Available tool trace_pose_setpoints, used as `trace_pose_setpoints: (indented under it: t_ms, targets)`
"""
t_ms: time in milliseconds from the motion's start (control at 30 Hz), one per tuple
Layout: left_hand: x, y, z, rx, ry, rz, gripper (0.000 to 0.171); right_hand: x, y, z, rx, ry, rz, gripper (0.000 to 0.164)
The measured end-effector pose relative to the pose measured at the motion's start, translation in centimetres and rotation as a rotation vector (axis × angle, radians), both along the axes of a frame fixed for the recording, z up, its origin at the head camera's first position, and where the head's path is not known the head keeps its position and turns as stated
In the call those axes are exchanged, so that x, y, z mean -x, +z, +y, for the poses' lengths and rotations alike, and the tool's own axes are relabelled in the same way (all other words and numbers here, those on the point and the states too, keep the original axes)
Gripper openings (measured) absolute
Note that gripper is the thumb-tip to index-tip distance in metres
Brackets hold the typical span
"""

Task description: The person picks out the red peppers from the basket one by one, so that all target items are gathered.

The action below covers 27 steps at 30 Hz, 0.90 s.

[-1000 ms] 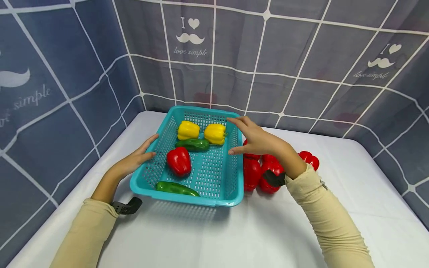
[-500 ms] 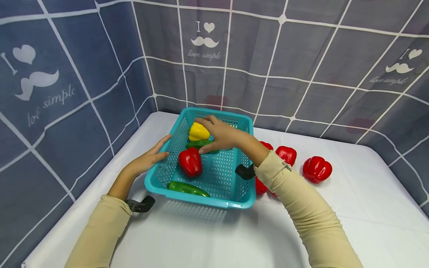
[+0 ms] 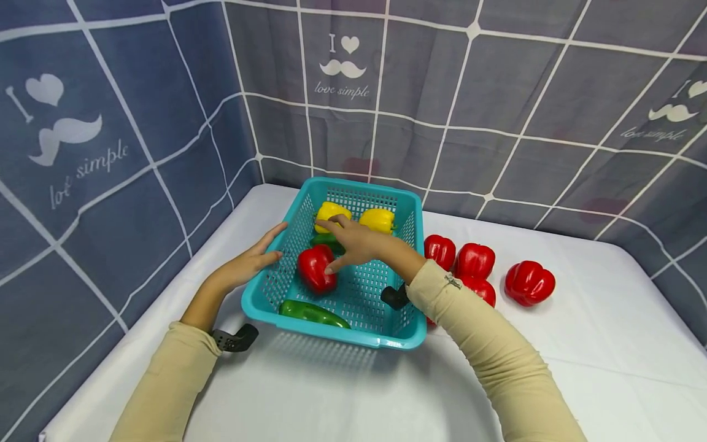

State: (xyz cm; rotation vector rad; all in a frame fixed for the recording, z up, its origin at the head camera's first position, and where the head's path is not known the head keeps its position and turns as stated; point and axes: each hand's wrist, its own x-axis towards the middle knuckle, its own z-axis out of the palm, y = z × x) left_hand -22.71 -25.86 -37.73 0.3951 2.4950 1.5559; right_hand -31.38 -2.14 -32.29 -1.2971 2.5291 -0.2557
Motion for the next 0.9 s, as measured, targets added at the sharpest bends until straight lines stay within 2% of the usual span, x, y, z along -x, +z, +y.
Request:
trace_pose_setpoints:
  t_ms: [300,600,767,900]
  targets:
    - [-0.1,0.2,0.2,0.022,-0.001,0.008,0.064,0.2,-1.4,-0.4,-0.121,0.052,-0.034,0.104]
    - [-0.3,0.1,0.1,0.017,-0.002,0.014,0.064,-0.4,-2.1,-1.1,-0.193,0.092,-0.066,0.104]
    - [-0.3,0.2,0.1,0.024,-0.007,0.016,0.064,-0.7,-2.6,-1.4,-0.214,0.094,-0.012,0.106]
    - [-0.2,0.1,0.1,0.024,-0.008,0.014,0.064,-0.8,-2.8,-1.5,-0.200,0.100,0.041,0.099]
